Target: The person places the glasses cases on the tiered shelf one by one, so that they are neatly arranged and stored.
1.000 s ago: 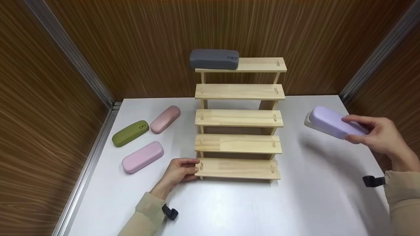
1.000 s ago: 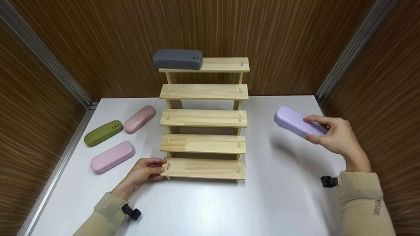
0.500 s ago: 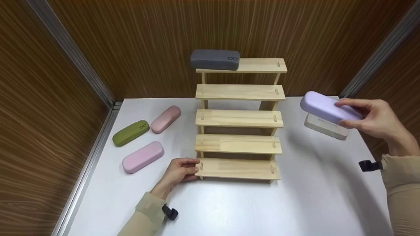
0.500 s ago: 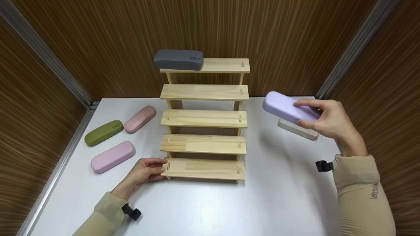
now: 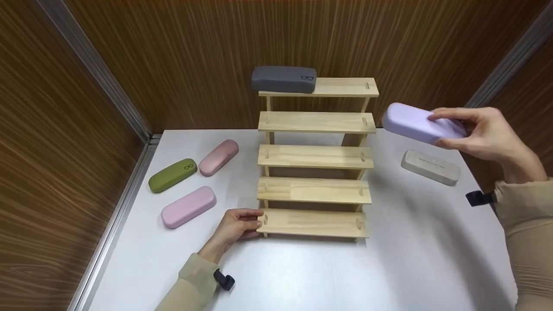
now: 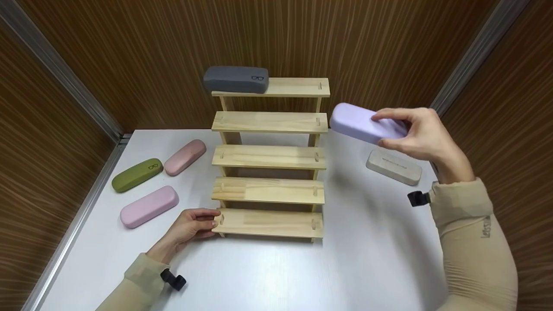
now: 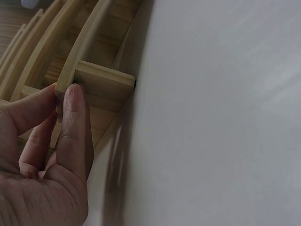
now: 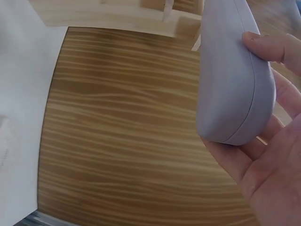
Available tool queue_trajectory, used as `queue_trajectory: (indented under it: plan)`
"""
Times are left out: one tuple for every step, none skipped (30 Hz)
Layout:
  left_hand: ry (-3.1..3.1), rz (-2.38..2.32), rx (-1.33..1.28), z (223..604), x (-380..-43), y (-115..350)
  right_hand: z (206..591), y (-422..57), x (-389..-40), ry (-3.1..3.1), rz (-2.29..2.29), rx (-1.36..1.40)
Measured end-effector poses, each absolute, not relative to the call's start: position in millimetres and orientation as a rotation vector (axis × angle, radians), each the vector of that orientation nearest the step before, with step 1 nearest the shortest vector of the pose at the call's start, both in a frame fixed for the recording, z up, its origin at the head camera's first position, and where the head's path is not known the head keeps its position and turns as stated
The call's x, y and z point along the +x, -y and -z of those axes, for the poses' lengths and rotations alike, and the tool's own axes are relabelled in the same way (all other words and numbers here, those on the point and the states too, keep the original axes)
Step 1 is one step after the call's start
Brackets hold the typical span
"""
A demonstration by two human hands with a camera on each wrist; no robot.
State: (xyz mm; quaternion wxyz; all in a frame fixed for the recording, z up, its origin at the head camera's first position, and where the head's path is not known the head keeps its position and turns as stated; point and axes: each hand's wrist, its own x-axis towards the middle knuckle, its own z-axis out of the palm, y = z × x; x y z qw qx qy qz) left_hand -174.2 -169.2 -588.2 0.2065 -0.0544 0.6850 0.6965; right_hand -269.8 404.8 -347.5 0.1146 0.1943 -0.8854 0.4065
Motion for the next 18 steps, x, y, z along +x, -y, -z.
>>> queue_trajectory:
  plan:
    - [-1.908, -1.941, -0.149, 588, -174, 169, 344, -403, -272, 2.601, -1.181, 0.575]
    - [-1.909, -1.940, -0.148, 588, -174, 169, 341, -400, -275, 2.608, -1.171, 0.573]
    - [-1.909, -1.940, -0.148, 588, -174, 168, 338, -398, -277, 2.614, -1.159, 0.575]
    - [-1.906, -1.942, -0.147, 588, -174, 168, 334, -396, -280, 2.621, -1.140, 0.580]
    - [-1.903, -1.944, -0.148, 588, -173, 168, 331, -393, -282, 2.626, -1.123, 0.590]
    - [-1.901, -1.944, -0.147, 588, -173, 168, 328, -390, -285, 2.626, -1.111, 0.603]
    - [-1.898, -1.945, -0.146, 588, -173, 168, 325, -388, -288, 2.626, -1.111, 0.610]
    - [-1.896, -1.944, -0.148, 588, -173, 168, 322, -385, -290, 2.625, -1.114, 0.617]
    - [-1.894, -1.945, -0.147, 588, -173, 168, 320, -383, -293, 2.624, -1.107, 0.632]
    - [-1.893, -1.946, -0.147, 588, -173, 168, 318, -380, -295, 2.624, -1.101, 0.644]
    - [-1.893, -1.946, -0.148, 588, -173, 168, 316, -378, -298, 2.623, -1.107, 0.652]
    - [-1.894, -1.949, -0.148, 588, -173, 168, 315, -376, -301, 2.623, -1.110, 0.657]
    - [-1.894, -1.951, -0.147, 588, -173, 168, 314, -373, -304, 2.624, -1.112, 0.663]
    - [-1.894, -1.954, -0.146, 588, -173, 168, 312, -371, -307, 2.625, -1.109, 0.674]
    - [-1.891, -1.957, -0.145, 588, -172, 168, 311, -368, -310, 2.625, -1.099, 0.686]
    - [-1.890, -1.959, -0.144, 588, -172, 168, 310, -366, -313, 2.626, -1.103, 0.690]
    - [-1.887, -1.961, -0.142, 588, -172, 168, 309, -364, -317, 2.626, -1.109, 0.695]
    - [-1.885, -1.962, -0.140, 588, -171, 167, 308, -362, -320, 2.628, -1.112, 0.698]
